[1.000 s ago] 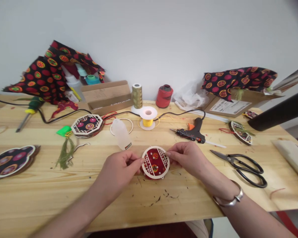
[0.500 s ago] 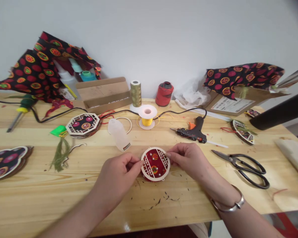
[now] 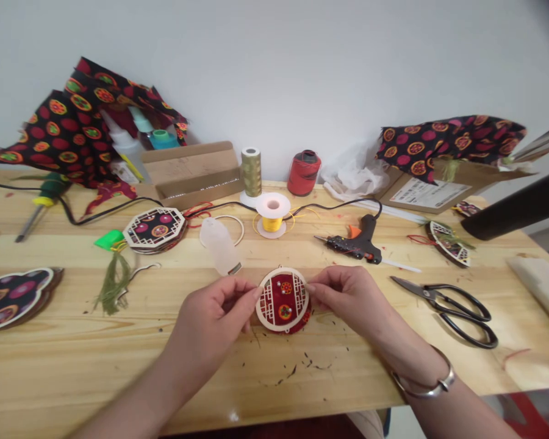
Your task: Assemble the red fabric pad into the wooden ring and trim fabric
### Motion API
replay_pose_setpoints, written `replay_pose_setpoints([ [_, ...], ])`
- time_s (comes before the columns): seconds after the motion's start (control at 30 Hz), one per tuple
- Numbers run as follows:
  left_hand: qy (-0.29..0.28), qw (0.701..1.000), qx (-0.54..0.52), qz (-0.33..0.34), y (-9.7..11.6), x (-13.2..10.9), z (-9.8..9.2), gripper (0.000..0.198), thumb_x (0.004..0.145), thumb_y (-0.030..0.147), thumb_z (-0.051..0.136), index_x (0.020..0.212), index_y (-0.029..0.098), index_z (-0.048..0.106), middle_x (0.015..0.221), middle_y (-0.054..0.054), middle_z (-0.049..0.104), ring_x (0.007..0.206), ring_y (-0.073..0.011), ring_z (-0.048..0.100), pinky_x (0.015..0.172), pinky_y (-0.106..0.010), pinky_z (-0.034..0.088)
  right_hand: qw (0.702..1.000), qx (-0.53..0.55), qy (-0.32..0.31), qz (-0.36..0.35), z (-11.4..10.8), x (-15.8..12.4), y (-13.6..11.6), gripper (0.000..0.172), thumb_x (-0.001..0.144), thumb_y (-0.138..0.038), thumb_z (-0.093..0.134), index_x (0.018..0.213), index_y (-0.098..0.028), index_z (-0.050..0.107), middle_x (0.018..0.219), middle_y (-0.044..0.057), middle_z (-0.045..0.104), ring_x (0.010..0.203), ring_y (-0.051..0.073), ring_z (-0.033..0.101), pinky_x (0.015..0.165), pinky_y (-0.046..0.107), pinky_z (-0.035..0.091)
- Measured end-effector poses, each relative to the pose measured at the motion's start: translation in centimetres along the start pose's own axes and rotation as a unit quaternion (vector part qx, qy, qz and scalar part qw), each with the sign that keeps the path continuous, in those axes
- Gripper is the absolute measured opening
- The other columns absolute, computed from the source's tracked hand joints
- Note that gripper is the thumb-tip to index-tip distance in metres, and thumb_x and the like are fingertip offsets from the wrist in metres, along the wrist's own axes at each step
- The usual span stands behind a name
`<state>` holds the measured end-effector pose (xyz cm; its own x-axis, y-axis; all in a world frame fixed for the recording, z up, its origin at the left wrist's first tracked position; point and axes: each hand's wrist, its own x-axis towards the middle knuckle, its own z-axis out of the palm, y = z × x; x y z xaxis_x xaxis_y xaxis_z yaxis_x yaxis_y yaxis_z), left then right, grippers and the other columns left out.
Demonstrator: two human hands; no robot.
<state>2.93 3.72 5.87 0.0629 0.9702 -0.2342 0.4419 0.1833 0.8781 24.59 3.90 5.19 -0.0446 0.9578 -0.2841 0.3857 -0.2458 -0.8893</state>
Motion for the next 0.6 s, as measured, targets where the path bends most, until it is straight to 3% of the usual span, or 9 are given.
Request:
replay_pose_setpoints([
  [0.2,-0.068,0.996,-0.058,0.015,0.0,-0.2,-0.4,0.029,0.079,0.047,0.062,0.076,0.020,0.071,0.046,0.005,0.054,0.043,-0.0094,0.045,0.046,-0.019,0.037,0.995,0.090,0.007,-0.032,-0.8,-0.9,-1.5,0.027,0.078,-0.043,0.068,0.076,-0.017,0.074,0.066,0.001,0.069,0.058,0.011,0.054,0.055,0.024,0.043],
  [0.37,-0.119,0.992,-0.032,0.039,0.2,-0.6,0.0,0.025,0.079,0.044,0.064,0.079,0.022,0.076,0.057,0.002,0.064,0.049,-0.0118,0.050,0.048,-0.021,0.040,0.979,0.169,-0.109,-0.023,-0.9,-1.3,-1.7,0.021,0.070,-0.038,0.078,0.077,-0.019,0.077,0.074,0.002,0.074,0.065,0.013,0.061,0.064,0.025,0.048],
  [0.5,-0.136,0.986,-0.007,0.095,0.4,-0.8,0.0,0.023,0.081,0.042,0.063,0.075,0.025,0.077,0.070,0.000,0.073,0.060,-0.0156,0.061,0.058,-0.023,0.047,0.972,0.161,-0.170,-0.002,-0.8,-1.2,-1.2,0.021,0.068,-0.037,0.080,0.071,-0.017,0.075,0.062,-0.002,0.066,0.053,0.008,0.050,0.051,0.021,0.040],
  [0.6,-0.144,0.984,-0.009,0.108,0.4,-0.9,-0.1,0.020,0.082,0.040,0.064,0.074,0.027,0.077,0.067,0.001,0.073,0.058,-0.0148,0.061,0.057,-0.022,0.046,0.969,0.145,-0.200,0.022,-0.8,-1.3,-1.0,0.021,0.070,-0.036,0.079,0.074,-0.017,0.074,0.059,-0.003,0.062,0.049,0.006,0.043,0.045,0.019,0.033],
])
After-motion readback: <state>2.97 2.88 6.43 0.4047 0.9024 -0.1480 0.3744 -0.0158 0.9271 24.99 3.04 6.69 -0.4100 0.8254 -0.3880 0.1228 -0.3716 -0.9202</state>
